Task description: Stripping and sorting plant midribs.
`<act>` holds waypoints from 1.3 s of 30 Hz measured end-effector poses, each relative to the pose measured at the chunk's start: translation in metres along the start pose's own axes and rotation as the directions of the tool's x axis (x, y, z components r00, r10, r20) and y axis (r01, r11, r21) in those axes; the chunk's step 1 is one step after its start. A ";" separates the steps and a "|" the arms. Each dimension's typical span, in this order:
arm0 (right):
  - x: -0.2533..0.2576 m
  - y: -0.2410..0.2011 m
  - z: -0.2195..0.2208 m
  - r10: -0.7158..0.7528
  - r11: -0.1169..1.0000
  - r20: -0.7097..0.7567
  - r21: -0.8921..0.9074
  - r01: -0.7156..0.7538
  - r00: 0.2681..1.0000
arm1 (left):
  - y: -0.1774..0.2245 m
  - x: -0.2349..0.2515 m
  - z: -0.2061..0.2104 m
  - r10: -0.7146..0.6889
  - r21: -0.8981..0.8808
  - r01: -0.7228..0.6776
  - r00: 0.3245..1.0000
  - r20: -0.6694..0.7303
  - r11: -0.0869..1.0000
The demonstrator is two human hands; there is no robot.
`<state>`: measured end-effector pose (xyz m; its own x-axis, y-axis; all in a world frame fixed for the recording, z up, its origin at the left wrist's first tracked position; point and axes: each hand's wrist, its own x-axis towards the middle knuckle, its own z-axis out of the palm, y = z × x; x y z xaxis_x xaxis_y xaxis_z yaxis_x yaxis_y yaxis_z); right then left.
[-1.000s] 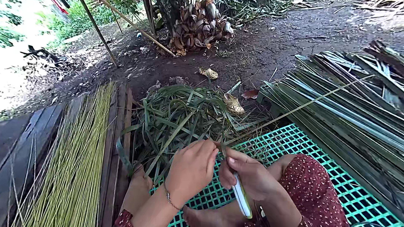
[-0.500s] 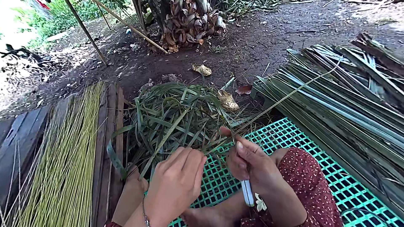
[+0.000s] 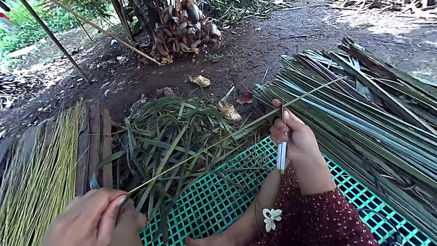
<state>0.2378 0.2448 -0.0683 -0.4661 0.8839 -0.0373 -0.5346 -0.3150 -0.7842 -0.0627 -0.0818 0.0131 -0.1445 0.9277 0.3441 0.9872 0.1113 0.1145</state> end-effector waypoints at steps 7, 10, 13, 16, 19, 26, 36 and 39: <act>-0.011 0.021 0.035 -0.003 0.995 0.094 -0.100 0.012 0.996 | 0.014 0.019 0.006 -0.135 -0.006 0.136 0.983 0.121 0.991; -0.042 0.047 0.068 0.111 0.991 0.293 -0.110 -0.081 0.950 | 0.057 0.053 0.028 -0.091 -0.117 0.096 0.995 0.048 0.989; -0.065 0.066 0.089 0.174 0.984 0.420 -0.056 -0.166 0.890 | 0.088 0.077 0.033 -0.104 -0.264 0.124 0.991 0.087 0.956; -0.064 0.071 0.089 0.178 0.982 0.431 -0.016 -0.190 0.885 | 0.091 0.079 0.031 -0.118 -0.321 0.150 0.986 0.119 0.935; -0.047 0.068 0.077 0.150 0.988 0.360 -0.026 -0.151 0.921 | 0.074 0.066 0.028 -0.110 -0.288 0.137 0.988 0.107 0.948; 0.032 0.033 0.015 0.003 0.990 0.142 -0.138 0.017 0.990 | -0.010 0.005 0.000 -0.270 -0.239 0.307 0.947 0.175 0.921; 0.105 -0.008 -0.043 -0.161 0.979 -0.231 -0.162 0.126 0.960 | -0.100 -0.059 -0.027 -0.657 0.047 0.657 0.743 0.126 0.752; 0.082 0.014 -0.037 -0.059 0.895 -0.041 -0.444 0.035 0.997 | -0.077 -0.038 -0.011 -0.633 0.031 0.636 0.771 -0.063 0.771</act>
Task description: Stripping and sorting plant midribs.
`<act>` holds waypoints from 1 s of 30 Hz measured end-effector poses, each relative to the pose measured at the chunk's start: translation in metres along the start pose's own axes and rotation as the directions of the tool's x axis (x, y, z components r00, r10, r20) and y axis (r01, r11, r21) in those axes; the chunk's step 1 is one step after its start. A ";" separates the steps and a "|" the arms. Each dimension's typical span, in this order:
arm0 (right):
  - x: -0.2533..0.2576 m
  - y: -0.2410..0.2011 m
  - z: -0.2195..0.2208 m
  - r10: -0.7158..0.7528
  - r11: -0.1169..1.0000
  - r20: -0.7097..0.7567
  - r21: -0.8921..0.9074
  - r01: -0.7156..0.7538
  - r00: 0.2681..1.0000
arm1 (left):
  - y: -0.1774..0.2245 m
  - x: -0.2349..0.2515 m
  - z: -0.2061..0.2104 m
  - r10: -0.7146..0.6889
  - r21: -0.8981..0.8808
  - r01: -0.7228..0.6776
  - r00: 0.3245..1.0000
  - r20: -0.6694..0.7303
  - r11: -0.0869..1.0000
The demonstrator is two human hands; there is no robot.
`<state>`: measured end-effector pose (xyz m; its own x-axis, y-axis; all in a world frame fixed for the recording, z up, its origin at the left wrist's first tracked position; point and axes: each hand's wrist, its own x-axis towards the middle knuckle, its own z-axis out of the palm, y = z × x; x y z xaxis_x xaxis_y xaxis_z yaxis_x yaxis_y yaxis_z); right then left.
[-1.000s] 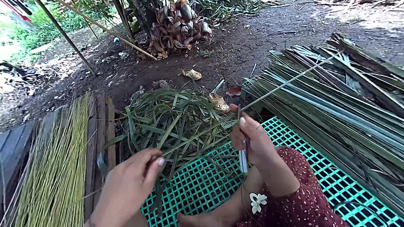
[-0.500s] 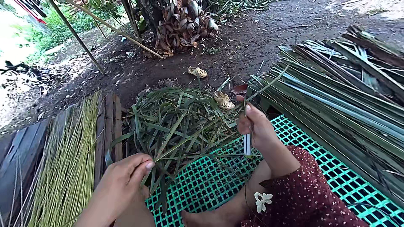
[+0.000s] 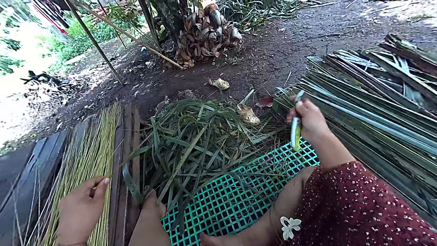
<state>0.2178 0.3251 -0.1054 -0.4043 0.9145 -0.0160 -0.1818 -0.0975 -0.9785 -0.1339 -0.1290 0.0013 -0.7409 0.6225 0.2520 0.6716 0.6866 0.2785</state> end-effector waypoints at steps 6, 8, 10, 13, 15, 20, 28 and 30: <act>-0.090 0.009 0.109 0.148 0.978 0.676 0.006 -0.207 0.722 | 0.141 0.014 0.044 0.163 -0.364 -0.111 0.980 0.116 0.925; -0.114 0.005 0.134 0.115 0.939 0.720 0.146 -0.311 0.685 | 0.175 0.008 0.052 0.282 -0.418 -0.187 0.943 0.178 0.889; -0.127 -0.001 0.147 0.086 0.895 0.646 0.284 -0.344 0.758 | 0.193 0.000 0.056 0.380 -0.433 -0.266 0.903 0.202 0.861; -0.115 -0.006 0.134 -0.006 0.895 0.418 0.408 -0.182 0.908 | 0.185 -0.006 0.053 0.393 -0.433 -0.290 0.903 0.172 0.854; -0.092 -0.012 0.105 -0.056 0.906 0.229 0.421 -0.047 0.972 | 0.164 -0.004 0.050 0.372 -0.395 -0.296 0.919 0.131 0.870; -0.049 -0.034 0.036 -0.137 0.885 -0.102 0.434 0.168 0.985 | 0.135 -0.007 0.040 0.380 -0.329 -0.329 0.919 0.103 0.885; -0.103 -0.026 0.089 -0.125 0.944 0.404 0.329 -0.017 0.906 | 0.174 -0.021 0.044 0.453 -0.374 -0.399 0.889 0.065 0.837; -0.131 -0.017 0.117 -0.072 0.945 0.624 0.293 -0.147 0.778 | 0.186 -0.026 0.046 0.443 -0.420 -0.374 0.893 0.076 0.827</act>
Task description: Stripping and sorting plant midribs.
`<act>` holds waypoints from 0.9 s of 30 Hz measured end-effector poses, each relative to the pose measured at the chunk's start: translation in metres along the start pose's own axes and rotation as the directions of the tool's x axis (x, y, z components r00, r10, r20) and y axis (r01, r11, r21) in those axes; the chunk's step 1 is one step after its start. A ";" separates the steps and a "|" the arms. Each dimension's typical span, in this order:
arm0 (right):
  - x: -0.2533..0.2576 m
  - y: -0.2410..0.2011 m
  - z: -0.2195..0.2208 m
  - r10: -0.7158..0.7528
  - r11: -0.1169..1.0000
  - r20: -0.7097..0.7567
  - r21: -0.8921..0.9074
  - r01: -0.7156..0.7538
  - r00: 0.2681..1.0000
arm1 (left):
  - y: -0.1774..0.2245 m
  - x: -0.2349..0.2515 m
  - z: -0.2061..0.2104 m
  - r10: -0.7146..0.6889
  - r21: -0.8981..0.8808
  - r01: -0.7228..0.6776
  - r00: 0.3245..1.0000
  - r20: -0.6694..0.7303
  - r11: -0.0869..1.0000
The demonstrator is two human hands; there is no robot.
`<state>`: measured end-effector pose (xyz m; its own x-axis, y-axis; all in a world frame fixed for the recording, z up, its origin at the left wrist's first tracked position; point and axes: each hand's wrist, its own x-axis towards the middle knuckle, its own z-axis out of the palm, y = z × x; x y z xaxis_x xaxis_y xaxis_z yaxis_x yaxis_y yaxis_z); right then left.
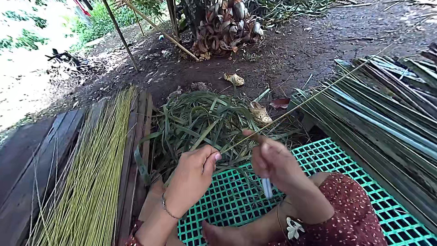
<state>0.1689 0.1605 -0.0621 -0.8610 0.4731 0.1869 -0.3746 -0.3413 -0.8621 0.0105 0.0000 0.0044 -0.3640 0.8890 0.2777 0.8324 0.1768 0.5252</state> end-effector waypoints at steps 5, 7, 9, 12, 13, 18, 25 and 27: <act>-0.004 0.026 0.042 -0.013 1.000 0.155 0.016 0.011 0.988 | 0.024 -0.001 0.002 -0.162 -0.198 0.180 0.982 0.101 0.964; -0.006 0.028 0.042 -0.084 0.996 0.134 -0.030 0.089 0.987 | 0.025 -0.003 -0.001 -0.198 -0.270 0.232 0.969 0.146 0.934; -0.006 0.026 0.037 -0.149 0.984 0.106 -0.087 0.158 0.983 | 0.024 -0.004 -0.002 -0.214 -0.323 0.264 0.960 0.183 0.909; -0.002 0.015 0.015 -0.189 0.974 0.000 -0.123 0.188 0.982 | 0.023 -0.006 -0.007 -0.227 -0.338 0.291 0.950 0.217 0.895; 0.000 0.010 0.006 -0.190 0.976 -0.058 -0.118 0.182 0.980 | 0.022 -0.007 -0.009 -0.220 -0.335 0.283 0.952 0.213 0.899; 0.017 -0.020 -0.037 -0.235 0.972 -0.354 -0.107 0.210 0.905 | 0.013 -0.011 -0.013 -0.216 -0.310 0.268 0.958 0.191 0.912; -0.004 0.006 0.005 0.018 1.000 0.077 0.003 -0.019 0.997 | 0.012 -0.007 -0.012 -0.299 -0.356 0.394 0.908 0.294 0.847; -0.005 0.012 0.011 0.045 0.997 0.166 0.047 -0.053 0.985 | 0.011 -0.008 -0.012 -0.305 -0.376 0.422 0.892 0.333 0.825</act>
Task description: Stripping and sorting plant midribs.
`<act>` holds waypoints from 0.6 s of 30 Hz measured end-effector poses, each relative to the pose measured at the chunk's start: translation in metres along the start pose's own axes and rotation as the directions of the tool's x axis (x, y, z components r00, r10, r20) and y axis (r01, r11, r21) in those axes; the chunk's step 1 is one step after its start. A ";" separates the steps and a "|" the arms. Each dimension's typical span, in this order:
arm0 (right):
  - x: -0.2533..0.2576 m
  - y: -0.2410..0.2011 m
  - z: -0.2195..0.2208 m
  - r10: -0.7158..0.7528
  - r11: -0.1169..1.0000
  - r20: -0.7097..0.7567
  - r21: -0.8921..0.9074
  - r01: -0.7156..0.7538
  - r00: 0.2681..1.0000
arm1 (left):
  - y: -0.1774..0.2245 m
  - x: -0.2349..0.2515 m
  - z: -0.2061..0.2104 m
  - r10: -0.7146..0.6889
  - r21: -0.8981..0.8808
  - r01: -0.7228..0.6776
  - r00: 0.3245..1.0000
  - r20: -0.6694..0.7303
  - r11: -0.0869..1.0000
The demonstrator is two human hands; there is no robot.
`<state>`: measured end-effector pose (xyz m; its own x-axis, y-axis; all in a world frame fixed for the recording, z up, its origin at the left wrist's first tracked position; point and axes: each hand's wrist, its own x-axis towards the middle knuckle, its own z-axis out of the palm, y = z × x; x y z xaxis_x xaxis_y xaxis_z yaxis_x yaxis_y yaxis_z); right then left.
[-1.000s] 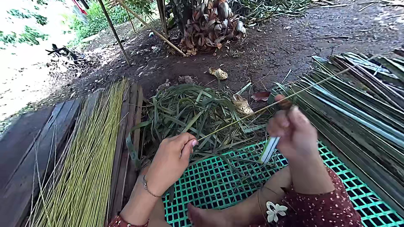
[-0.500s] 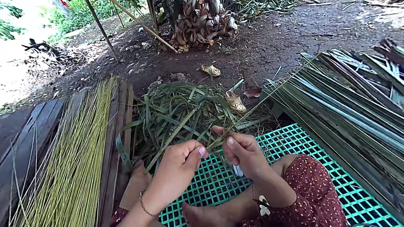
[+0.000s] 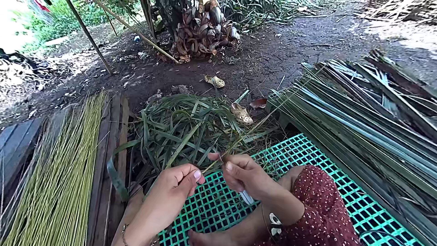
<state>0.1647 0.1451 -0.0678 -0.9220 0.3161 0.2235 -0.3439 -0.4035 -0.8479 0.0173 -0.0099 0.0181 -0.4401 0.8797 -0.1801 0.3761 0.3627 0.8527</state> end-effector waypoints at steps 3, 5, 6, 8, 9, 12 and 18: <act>0.005 -0.016 -0.025 -0.076 0.995 -0.189 -0.080 0.062 0.979 | -0.007 -0.002 -0.009 0.016 -0.008 -0.016 1.000 0.006 1.000; 0.008 -0.038 -0.057 -0.172 0.980 -0.351 -0.152 0.125 0.921 | -0.015 -0.004 -0.019 0.047 -0.002 -0.047 0.999 0.008 0.999; 0.008 -0.048 -0.073 -0.221 0.969 -0.406 -0.197 0.152 0.887 | -0.018 -0.004 -0.025 0.057 0.001 -0.057 0.998 0.016 0.998; 0.006 -0.062 -0.095 -0.292 0.951 -0.498 -0.238 0.196 0.816 | -0.022 -0.004 -0.034 0.081 0.050 -0.082 0.997 0.022 0.995; 0.005 -0.066 -0.101 -0.313 0.947 -0.527 -0.237 0.217 0.791 | -0.025 -0.002 -0.036 0.098 0.112 -0.097 0.995 0.002 0.989; 0.003 -0.063 -0.098 -0.324 0.946 -0.570 -0.210 0.248 0.755 | -0.028 0.002 -0.033 0.171 0.369 -0.127 0.981 -0.089 0.921; -0.002 -0.006 -0.018 -0.113 0.992 -0.302 -0.090 0.090 0.947 | -0.003 0.012 0.013 0.443 0.548 -0.303 0.886 -0.139 0.780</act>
<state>0.1715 0.1626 -0.0721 -0.7804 0.6040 0.1621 -0.4076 -0.2947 -0.8643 0.0216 0.0034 0.0067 -0.3369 0.8970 0.2861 0.8734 0.1842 0.4508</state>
